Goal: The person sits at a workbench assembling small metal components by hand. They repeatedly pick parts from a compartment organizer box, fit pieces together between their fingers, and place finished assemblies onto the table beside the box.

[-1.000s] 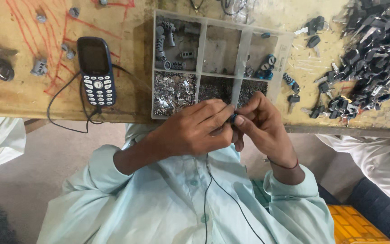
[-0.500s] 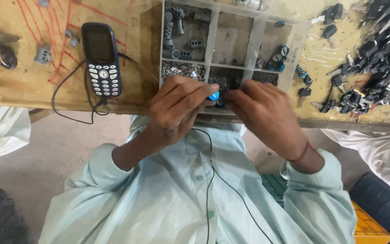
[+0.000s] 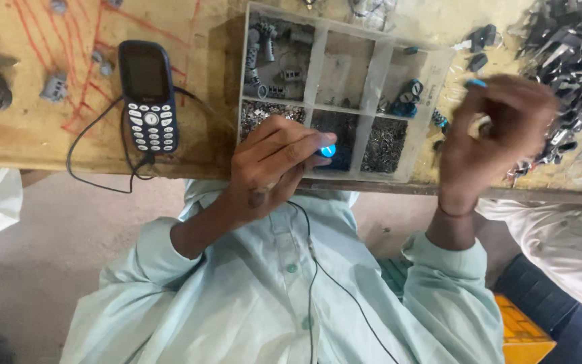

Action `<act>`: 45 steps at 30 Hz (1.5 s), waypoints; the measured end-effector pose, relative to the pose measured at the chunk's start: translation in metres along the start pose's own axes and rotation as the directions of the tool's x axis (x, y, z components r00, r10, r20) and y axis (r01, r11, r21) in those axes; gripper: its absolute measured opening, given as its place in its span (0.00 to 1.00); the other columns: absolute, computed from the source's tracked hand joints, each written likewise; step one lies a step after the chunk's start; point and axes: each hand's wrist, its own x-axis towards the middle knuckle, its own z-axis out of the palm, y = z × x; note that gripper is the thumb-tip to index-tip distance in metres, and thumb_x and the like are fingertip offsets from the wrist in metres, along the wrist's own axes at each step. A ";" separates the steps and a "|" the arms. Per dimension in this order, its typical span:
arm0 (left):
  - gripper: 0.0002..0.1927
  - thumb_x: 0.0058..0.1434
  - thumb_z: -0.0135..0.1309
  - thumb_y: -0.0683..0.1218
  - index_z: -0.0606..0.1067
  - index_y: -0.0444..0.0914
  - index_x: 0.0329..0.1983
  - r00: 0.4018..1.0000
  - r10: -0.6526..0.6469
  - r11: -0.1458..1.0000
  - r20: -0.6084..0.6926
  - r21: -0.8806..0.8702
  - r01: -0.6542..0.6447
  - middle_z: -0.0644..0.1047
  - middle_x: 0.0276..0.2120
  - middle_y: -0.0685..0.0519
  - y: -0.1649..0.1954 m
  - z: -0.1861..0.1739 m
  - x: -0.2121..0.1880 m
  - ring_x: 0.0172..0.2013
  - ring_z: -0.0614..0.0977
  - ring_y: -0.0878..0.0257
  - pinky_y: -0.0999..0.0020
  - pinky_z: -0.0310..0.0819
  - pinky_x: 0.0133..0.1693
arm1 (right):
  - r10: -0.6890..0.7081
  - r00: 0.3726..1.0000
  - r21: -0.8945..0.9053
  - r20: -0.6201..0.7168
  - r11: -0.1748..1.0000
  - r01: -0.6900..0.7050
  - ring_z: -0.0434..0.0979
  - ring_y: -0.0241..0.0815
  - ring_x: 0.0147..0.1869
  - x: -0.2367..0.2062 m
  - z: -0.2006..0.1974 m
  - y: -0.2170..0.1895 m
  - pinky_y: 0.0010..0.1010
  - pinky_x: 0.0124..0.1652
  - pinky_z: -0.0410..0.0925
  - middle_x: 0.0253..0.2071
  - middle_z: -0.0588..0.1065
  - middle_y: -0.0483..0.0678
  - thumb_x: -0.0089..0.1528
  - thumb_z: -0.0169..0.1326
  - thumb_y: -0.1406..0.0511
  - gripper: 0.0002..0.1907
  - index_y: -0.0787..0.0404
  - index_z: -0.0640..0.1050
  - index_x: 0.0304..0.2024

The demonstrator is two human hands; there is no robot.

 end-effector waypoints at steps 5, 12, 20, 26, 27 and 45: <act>0.19 0.60 0.65 0.33 0.77 0.35 0.54 0.998 0.023 0.999 0.051 -0.025 -0.021 0.80 0.45 0.52 0.005 0.002 0.006 0.45 0.81 0.56 0.63 0.78 0.48 | 0.061 0.993 -0.331 0.097 0.943 -0.026 0.77 0.38 0.41 -0.019 -0.053 0.041 0.24 0.42 0.71 0.42 0.79 0.56 0.73 0.58 0.81 0.08 0.69 0.77 0.52; 0.19 0.63 0.64 0.33 0.75 0.35 0.56 0.987 0.009 0.992 0.161 -0.122 0.011 0.80 0.49 0.48 0.007 0.024 0.008 0.49 0.84 0.55 0.63 0.81 0.50 | 0.415 0.847 -0.583 0.332 0.796 -0.161 0.78 0.46 0.37 -0.050 -0.084 0.057 0.28 0.35 0.70 0.43 0.74 0.59 0.60 0.64 0.74 0.18 0.70 0.74 0.51; 0.20 0.62 0.65 0.33 0.74 0.33 0.56 0.980 0.027 0.996 0.200 -0.089 -0.009 0.79 0.48 0.48 0.012 0.025 0.006 0.46 0.83 0.55 0.62 0.80 0.47 | 0.633 0.770 0.413 0.083 0.681 -0.605 0.76 0.34 0.35 -0.071 -0.068 0.042 0.21 0.35 0.70 0.37 0.75 0.47 0.68 0.58 0.71 0.14 0.64 0.71 0.54; 0.27 0.54 0.61 0.30 0.72 0.28 0.58 0.975 0.120 0.993 0.188 -0.006 -0.121 0.76 0.48 0.43 0.017 0.035 0.002 0.47 0.81 0.48 0.57 0.80 0.49 | 0.204 0.968 0.457 -0.143 0.881 -0.118 0.78 0.39 0.42 -0.107 0.017 0.003 0.25 0.39 0.75 0.43 0.73 0.50 0.68 0.60 0.80 0.22 0.61 0.64 0.55; 0.26 0.54 0.60 0.30 0.72 0.27 0.58 0.976 0.123 0.992 0.179 0.015 -0.128 0.76 0.47 0.43 0.017 0.034 0.001 0.47 0.81 0.48 0.57 0.80 0.49 | 0.135 0.978 0.391 -0.162 0.918 -0.062 0.78 0.40 0.44 -0.111 0.025 0.005 0.24 0.39 0.74 0.46 0.72 0.52 0.66 0.59 0.81 0.23 0.61 0.63 0.55; 0.06 0.62 0.65 0.44 0.79 0.38 0.37 0.934 -0.212 0.976 0.289 0.016 0.217 0.79 0.30 0.51 0.032 -0.029 -0.005 0.31 0.81 0.55 0.60 0.73 0.33 | -0.129 0.742 0.045 0.657 0.990 0.133 0.78 0.45 0.40 0.043 -0.019 -0.040 0.29 0.39 0.75 0.46 0.76 0.56 0.62 0.61 0.64 0.22 0.69 0.68 0.51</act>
